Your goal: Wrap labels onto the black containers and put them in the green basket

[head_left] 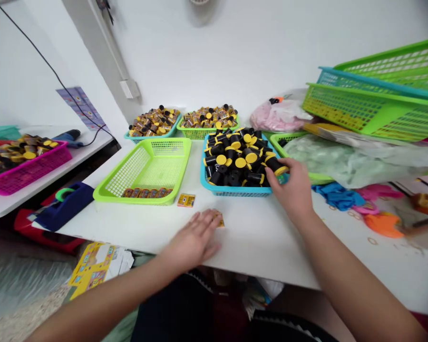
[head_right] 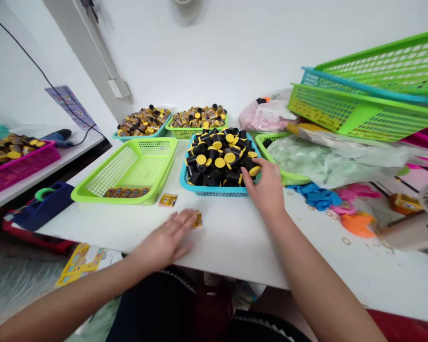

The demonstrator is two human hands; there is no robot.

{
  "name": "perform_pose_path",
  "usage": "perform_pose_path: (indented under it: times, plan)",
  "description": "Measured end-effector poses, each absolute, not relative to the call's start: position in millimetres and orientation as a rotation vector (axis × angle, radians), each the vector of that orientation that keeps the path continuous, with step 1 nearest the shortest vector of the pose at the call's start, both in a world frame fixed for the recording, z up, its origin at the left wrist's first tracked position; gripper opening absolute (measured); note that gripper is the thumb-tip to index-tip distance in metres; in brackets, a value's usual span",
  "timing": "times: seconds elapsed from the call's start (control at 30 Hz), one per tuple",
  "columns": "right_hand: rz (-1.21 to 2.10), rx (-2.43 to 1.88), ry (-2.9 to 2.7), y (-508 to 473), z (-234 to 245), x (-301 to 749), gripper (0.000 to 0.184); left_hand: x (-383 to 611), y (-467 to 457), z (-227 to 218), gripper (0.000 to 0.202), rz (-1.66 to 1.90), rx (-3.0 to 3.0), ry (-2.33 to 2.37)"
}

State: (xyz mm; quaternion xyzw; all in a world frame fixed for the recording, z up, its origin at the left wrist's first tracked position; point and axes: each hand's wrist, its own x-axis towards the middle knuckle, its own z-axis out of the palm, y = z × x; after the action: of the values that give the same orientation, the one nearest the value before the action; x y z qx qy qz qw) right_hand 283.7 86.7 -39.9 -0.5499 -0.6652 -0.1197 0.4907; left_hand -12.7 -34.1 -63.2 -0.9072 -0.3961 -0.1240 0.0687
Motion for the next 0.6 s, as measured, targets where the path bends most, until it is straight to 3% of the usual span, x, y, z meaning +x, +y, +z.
perform_pose_path:
  times: [0.1, 0.27, 0.4, 0.6]
  plan:
    - [-0.324, -1.312, -1.639, 87.4, -41.1, 284.5, 0.036, 14.7, -61.8, -95.3, 0.069, -0.310, -2.705, -1.208]
    - [-0.373, -1.284, -1.683, 87.7, -41.0, 285.6, 0.032, 1.6, -103.4, -91.4, 0.040, -0.279, -2.636, -0.874]
    - [-0.360, -1.310, -1.705, 86.9, -41.0, 284.7, 0.032, -14.2, -100.2, -66.4, 0.040, -0.379, -2.686, -0.727]
    - [-0.320, -1.338, -1.720, 85.4, -39.4, 284.2, 0.035, -17.8, -27.1, -51.6, 0.038, -0.346, -2.813, -1.176]
